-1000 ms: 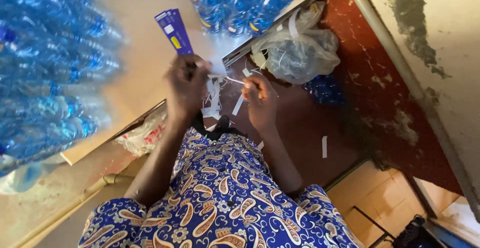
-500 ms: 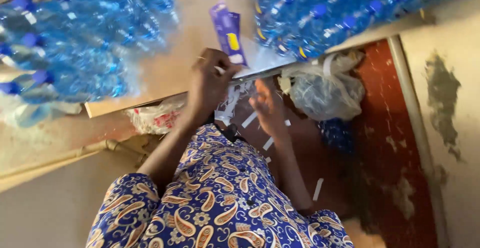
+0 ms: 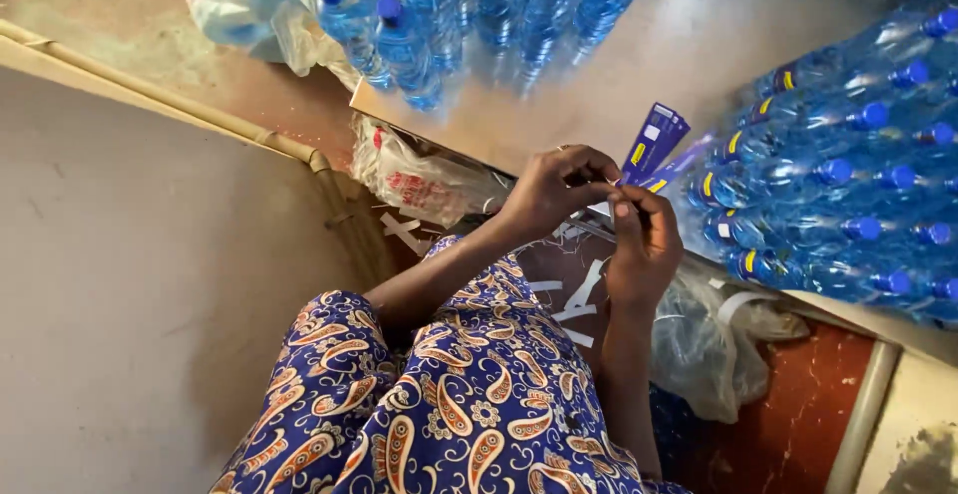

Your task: Manually applying labels to plastic water bottles by wrapping them around the bottle body

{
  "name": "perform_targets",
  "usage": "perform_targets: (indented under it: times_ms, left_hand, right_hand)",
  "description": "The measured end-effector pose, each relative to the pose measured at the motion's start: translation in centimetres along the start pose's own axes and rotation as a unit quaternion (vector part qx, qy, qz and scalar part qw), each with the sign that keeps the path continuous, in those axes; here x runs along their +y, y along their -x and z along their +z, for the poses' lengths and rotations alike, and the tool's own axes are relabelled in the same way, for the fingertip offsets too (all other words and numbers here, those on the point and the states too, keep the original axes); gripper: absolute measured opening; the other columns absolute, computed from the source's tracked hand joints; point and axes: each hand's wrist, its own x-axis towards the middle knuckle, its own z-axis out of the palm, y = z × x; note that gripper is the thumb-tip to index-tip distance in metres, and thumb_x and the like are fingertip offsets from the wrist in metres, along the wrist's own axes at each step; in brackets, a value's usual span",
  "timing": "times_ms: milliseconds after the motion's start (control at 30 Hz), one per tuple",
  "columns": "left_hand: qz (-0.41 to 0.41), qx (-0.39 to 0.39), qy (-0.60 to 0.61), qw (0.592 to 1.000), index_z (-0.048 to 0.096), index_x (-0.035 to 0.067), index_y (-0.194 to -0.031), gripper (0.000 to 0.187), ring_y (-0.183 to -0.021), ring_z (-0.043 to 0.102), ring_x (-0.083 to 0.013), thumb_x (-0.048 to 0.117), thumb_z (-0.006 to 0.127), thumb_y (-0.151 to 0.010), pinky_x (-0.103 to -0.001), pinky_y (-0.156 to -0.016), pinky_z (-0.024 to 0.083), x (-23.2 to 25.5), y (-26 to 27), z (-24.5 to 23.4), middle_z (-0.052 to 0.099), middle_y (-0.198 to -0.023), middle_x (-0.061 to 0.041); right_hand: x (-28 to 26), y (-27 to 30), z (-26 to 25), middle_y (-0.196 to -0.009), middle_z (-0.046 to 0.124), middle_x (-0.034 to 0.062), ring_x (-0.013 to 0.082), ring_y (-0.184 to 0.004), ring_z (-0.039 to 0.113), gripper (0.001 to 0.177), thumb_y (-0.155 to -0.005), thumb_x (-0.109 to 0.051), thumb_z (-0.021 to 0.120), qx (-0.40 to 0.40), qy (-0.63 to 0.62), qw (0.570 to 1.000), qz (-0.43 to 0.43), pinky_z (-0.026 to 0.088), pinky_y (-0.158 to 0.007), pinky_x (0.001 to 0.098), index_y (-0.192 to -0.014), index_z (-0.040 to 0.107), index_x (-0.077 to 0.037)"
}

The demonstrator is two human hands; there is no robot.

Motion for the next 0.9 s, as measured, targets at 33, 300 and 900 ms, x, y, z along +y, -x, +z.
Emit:
perform_targets:
  times_ms: [33,300,900]
  left_hand:
    - [-0.001,0.003,0.001,1.000,0.083,0.018,-0.110,0.024,-0.086,0.079,-0.0139,0.030,0.093,-0.092,-0.029,-0.074,0.065,0.1,0.0,0.2,0.079,-0.092,-0.002]
    - [-0.110,0.016,0.279,0.954,0.074,0.002,-0.106,0.025,-0.072,0.076,-0.0148,0.020,0.089,-0.097,-0.021,-0.052,0.057,-2.1,-1.8,0.2,0.075,-0.083,-0.010]
    - [-0.134,0.316,-0.203,0.917,0.031,0.003,-0.168,0.080,-0.165,0.028,-0.0247,0.004,0.086,-0.110,-0.037,-0.136,0.022,-15.7,6.9,-23.2,0.031,-0.179,-0.018]
  right_hand:
    - [-0.4,-0.1,-0.1,-0.108,0.075,0.0183,0.0297,-0.109,0.077,0.021,-0.113,-0.012,0.074,-0.003,0.001,1.000,0.001,0.059,-0.098,0.0442,-0.126,0.074,0.005]
    - [0.9,0.5,-5.0,-0.115,0.068,0.0057,0.0094,-0.098,0.061,0.027,-0.111,-0.027,0.073,0.135,-0.006,0.986,0.095,0.055,-0.085,0.0227,-0.131,0.069,-0.010]
    - [0.2,12.4,-28.2,-0.161,0.049,0.0243,0.0409,-0.154,0.048,0.026,-0.127,-0.014,0.060,0.308,0.040,0.945,-0.105,0.038,-0.140,0.0646,-0.151,0.050,-0.013]
